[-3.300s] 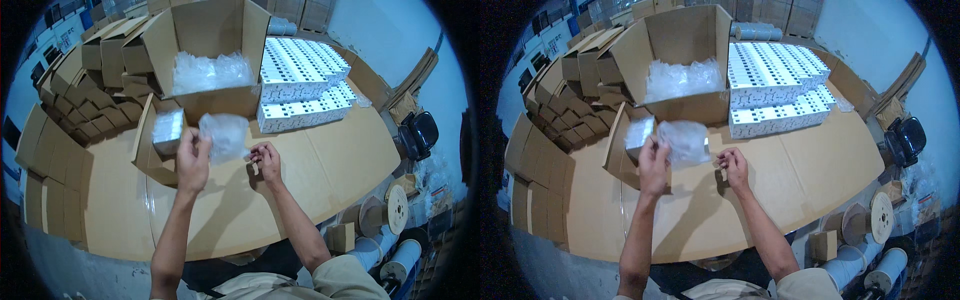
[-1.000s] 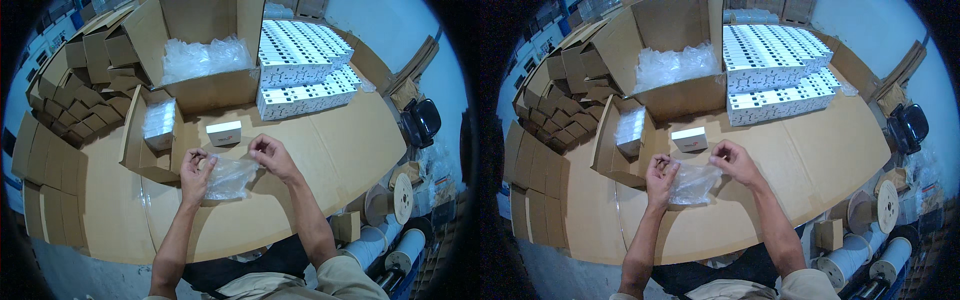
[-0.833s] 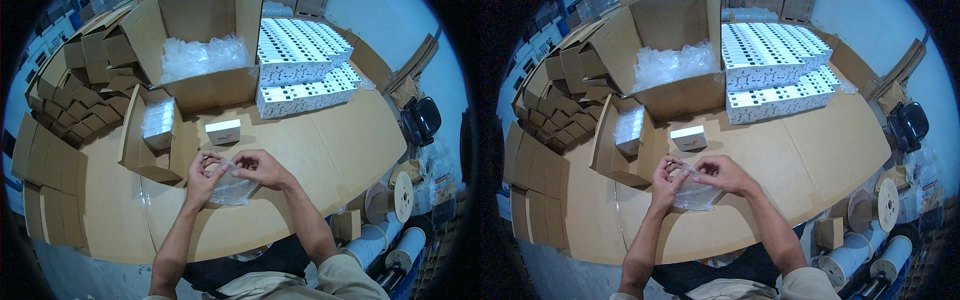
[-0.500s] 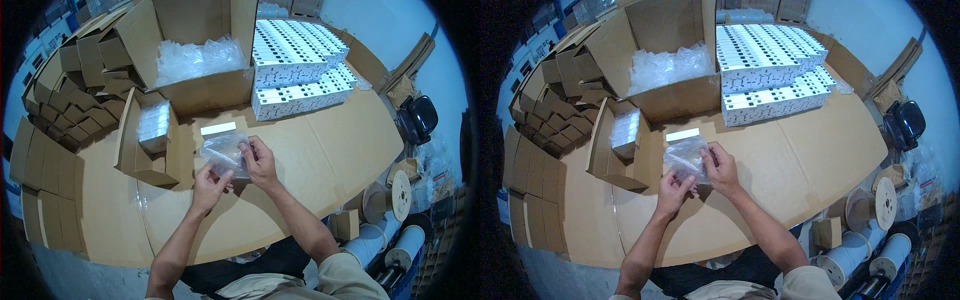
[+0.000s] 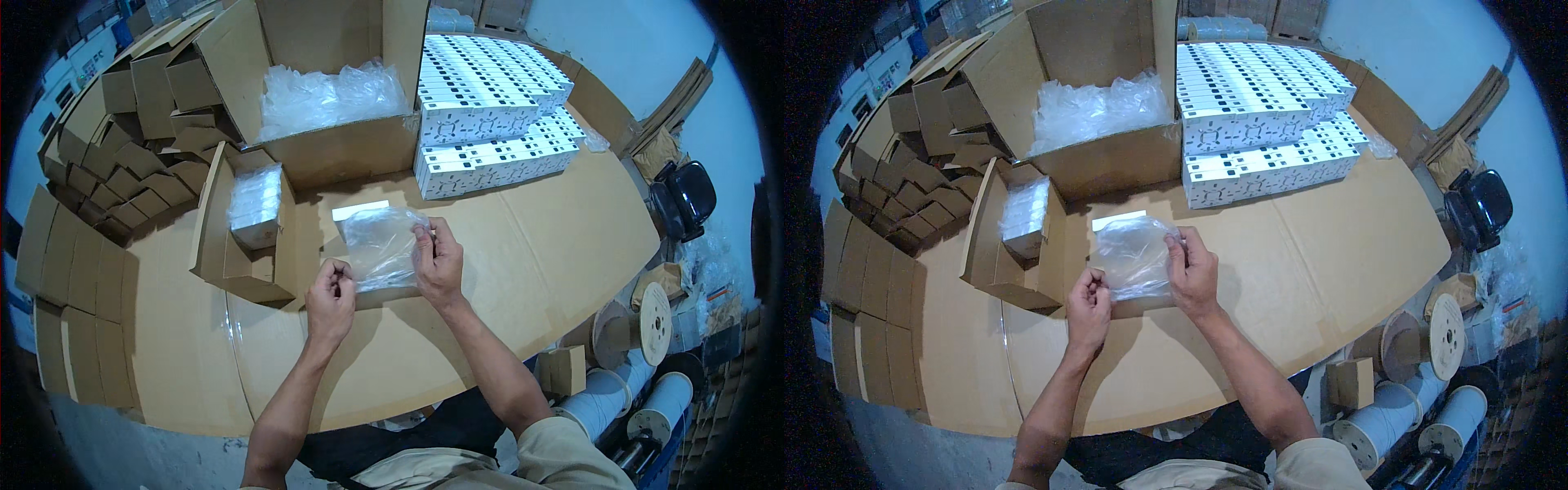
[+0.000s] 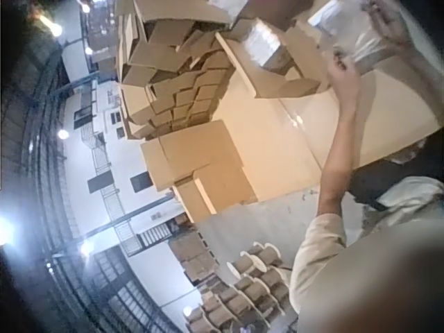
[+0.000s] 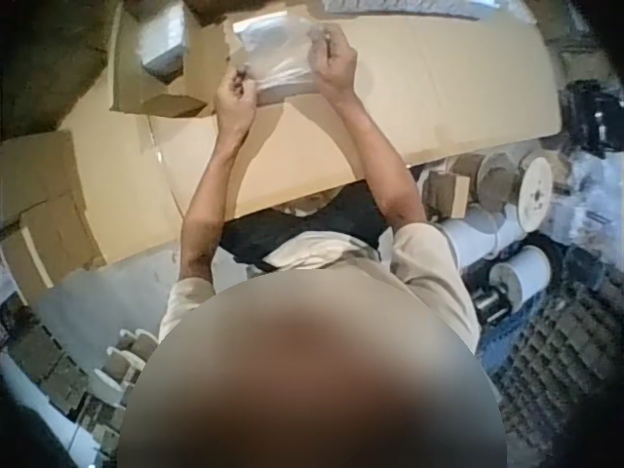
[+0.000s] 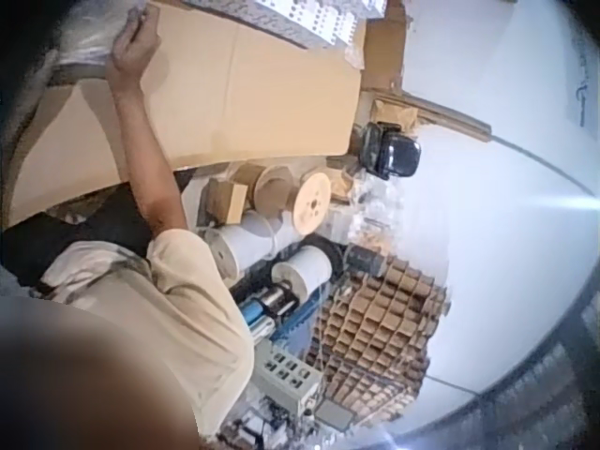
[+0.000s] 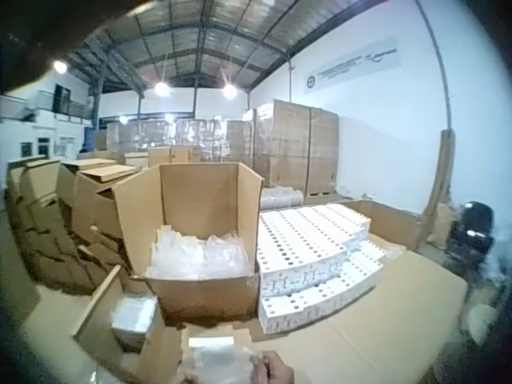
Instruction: Place a small white box into a clear plastic bag and then into a larger cardboard shipping box.
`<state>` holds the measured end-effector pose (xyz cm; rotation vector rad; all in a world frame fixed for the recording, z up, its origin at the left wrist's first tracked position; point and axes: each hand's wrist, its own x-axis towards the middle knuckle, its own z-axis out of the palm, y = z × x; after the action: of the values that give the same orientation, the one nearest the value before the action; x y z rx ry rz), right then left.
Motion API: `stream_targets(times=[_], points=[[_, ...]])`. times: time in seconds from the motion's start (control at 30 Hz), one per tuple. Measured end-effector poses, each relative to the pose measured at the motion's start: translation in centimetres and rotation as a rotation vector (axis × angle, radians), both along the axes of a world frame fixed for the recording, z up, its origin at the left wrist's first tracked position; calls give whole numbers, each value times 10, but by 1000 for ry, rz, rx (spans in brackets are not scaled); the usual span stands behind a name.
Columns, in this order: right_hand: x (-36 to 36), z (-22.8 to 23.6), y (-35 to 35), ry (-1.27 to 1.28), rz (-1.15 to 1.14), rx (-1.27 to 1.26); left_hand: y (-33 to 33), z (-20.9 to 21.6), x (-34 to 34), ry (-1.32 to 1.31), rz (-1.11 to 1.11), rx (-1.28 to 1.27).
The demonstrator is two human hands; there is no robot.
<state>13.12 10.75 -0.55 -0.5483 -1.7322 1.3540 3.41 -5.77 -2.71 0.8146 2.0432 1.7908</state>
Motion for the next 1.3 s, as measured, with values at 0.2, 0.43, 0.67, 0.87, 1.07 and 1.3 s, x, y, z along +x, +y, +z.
stream_targets(times=[0.2, 0.43, 0.67, 0.87, 1.07, 1.3], points=[[3, -1, 0, -25, 37, -70, 0, 20, -1, -216, 13, 142], [4, -1, -9, -112, 265, 125, 7, 27, -1, -350, 60, 292], [0, -1, -2, 22, 388, -347, 6, 23, 6, -59, 76, 249], [6, 8, 0, 371, 394, -884, 5, 22, 7, 0, 89, 227], [0, -2, -27, -43, 201, -288, 6, 21, 9, -68, 135, 243], [-1, 7, -35, -123, 88, 29, 5, 18, 4, -108, 227, 280]])
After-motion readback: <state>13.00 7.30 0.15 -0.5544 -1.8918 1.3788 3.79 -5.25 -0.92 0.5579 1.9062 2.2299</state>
